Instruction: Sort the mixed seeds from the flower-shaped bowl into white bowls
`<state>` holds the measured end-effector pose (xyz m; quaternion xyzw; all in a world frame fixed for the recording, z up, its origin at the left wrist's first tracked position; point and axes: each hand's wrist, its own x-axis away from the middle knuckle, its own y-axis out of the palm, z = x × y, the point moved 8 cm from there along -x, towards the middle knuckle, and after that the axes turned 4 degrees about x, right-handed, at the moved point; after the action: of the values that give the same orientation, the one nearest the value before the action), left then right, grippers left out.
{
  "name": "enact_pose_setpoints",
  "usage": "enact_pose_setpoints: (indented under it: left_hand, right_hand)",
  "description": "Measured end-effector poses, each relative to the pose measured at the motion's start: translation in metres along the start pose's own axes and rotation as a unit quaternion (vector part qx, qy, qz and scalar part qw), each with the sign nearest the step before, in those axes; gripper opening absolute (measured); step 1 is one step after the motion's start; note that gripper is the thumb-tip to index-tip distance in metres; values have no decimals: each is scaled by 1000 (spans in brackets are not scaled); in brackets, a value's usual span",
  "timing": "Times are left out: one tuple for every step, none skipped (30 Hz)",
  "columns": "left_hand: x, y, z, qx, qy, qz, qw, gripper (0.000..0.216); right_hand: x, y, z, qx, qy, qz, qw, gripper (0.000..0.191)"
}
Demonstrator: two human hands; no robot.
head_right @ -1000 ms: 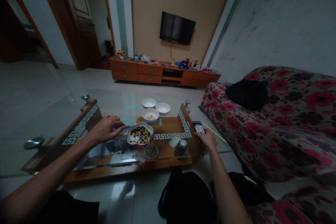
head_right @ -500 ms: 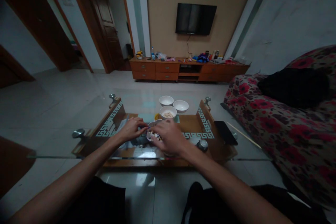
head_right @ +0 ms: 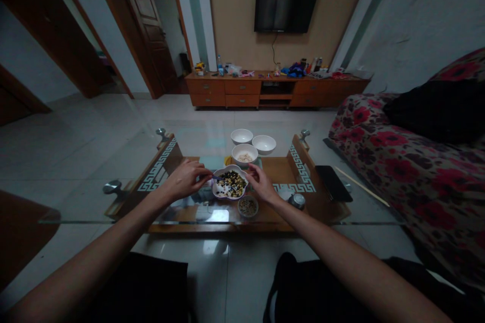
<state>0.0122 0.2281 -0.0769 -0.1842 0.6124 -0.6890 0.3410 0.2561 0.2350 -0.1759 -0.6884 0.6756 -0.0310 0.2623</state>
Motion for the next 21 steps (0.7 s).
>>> enact_pose_setpoints:
  left_hand:
    - [-1, 2, 0, 6, -2, -9, 1000, 30]
    - [-1, 5, -1, 16, -6, -19, 1000, 30]
    - [-1, 8, -2, 29, -11, -27, 999, 30]
    - [-1, 10, -4, 40, -19, -33, 998, 30]
    - [0, 12, -5, 48, -27, -35, 998, 30]
    - [1, 13, -6, 51, -32, -36, 997, 30]
    - [2, 14, -6, 52, -34, -38, 997, 31]
    - [2, 14, -5, 49, -30, -39, 998, 31]
    - [2, 14, -3, 43, -22, -41, 998, 31]
    - [1, 15, 0, 35, -12, -43, 998, 31]
    - [1, 15, 3, 24, -2, -44, 999, 31]
    - [0, 16, 7, 12, 7, -45, 999, 31]
    - [-1, 16, 10, 0, 14, -45, 999, 30]
    - [-2, 17, 12, -10, 20, -47, 999, 28]
    - [-3, 18, 15, -16, 25, -49, 998, 27]
    - [-4, 19, 17, -20, 28, -51, 998, 27]
    - [-4, 20, 19, -23, 32, -53, 998, 26]
    - [-5, 20, 21, -25, 35, -55, 998, 26]
    - [-5, 21, 22, -29, 37, -57, 997, 26]
    - [-6, 21, 23, -34, 38, -58, 997, 26]
    - [-6, 21, 24, -39, 38, -59, 997, 26]
  right_hand:
    - [3, 4, 5, -3, 3, -16, 1000, 53]
    - [5, 7, 7, 3, 0, -30, 1000, 56]
    - [7, 9, 6, 18, -7, -41, 999, 59]
    - [9, 10, 5, 36, -14, -49, 998, 61]
    - [10, 11, 4, 55, -20, -55, 997, 62]
    - [10, 11, 3, 73, -24, -59, 995, 63]
    - [11, 11, 2, 90, -26, -61, 994, 62]
    - [10, 10, 2, 104, -27, -60, 992, 62]
    - [10, 10, 2, 118, -29, -60, 991, 61]
    - [10, 10, 2, 131, -32, -60, 989, 60]
    - [10, 11, 2, 142, -36, -59, 988, 60]
    - [10, 11, 2, 149, -40, -59, 986, 61]
    - [9, 12, 2, 154, -43, -59, 985, 62]
    - [9, 12, 2, 155, -46, -59, 985, 64]
    - [9, 13, 3, 155, -47, -58, 985, 66]
    - [9, 13, 4, 155, -47, -58, 985, 68]
    - [9, 13, 4, 156, -46, -58, 985, 69]
    - [9, 13, 5, 158, -46, -57, 985, 70]
    - [9, 13, 6, 162, -47, -57, 984, 70]
    - [9, 13, 6, 167, -49, -56, 983, 70]
    - [9, 13, 6, 170, -51, -57, 982, 70]
